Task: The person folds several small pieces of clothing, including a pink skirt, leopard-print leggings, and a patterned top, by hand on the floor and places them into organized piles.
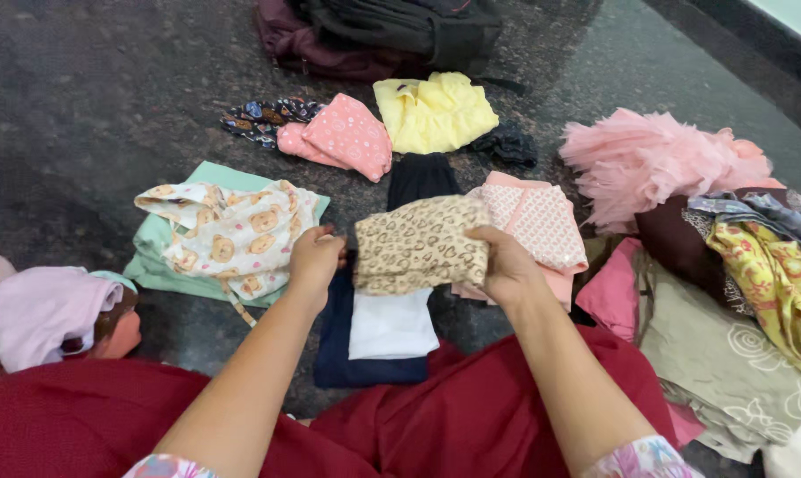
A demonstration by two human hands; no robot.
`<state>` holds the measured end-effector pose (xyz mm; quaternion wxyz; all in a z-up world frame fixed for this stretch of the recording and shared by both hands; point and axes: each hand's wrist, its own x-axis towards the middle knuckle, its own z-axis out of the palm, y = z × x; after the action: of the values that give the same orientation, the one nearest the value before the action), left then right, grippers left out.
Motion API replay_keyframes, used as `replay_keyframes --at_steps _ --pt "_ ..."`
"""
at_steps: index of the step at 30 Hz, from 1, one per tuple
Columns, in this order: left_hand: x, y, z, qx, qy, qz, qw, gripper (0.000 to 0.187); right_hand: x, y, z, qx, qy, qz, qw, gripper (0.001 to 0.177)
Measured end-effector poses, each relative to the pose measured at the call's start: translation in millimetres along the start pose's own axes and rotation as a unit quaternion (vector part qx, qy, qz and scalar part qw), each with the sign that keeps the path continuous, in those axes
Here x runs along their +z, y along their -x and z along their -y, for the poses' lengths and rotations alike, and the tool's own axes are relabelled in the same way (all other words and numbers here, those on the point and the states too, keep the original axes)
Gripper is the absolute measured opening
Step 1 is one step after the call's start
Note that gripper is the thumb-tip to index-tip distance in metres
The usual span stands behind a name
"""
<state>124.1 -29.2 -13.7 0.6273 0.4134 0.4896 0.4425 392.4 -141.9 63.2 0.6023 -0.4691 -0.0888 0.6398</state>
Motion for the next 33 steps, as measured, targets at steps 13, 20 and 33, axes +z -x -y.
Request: replay_keyframes --at_steps 13,20,33 --pt "-19.0 160.4 -53.0 -0.329 -0.065 0.366 0.868 0.092 47.1 105.8 -7.9 -0.104 -0.223 0.010 0.969 0.046" --pt "7.6 145.4 -61.6 -0.216 0.273 0.373 0.860 0.078 69.9 124.1 -56.0 -0.067 -0.208 0.111 0.970 0.050" --pt "-15.1 131.2 -90.9 -0.106 0.273 0.181 0.939 0.044 44.0 112.3 -37.2 0.046 -0.077 0.145 0.985 0.099"
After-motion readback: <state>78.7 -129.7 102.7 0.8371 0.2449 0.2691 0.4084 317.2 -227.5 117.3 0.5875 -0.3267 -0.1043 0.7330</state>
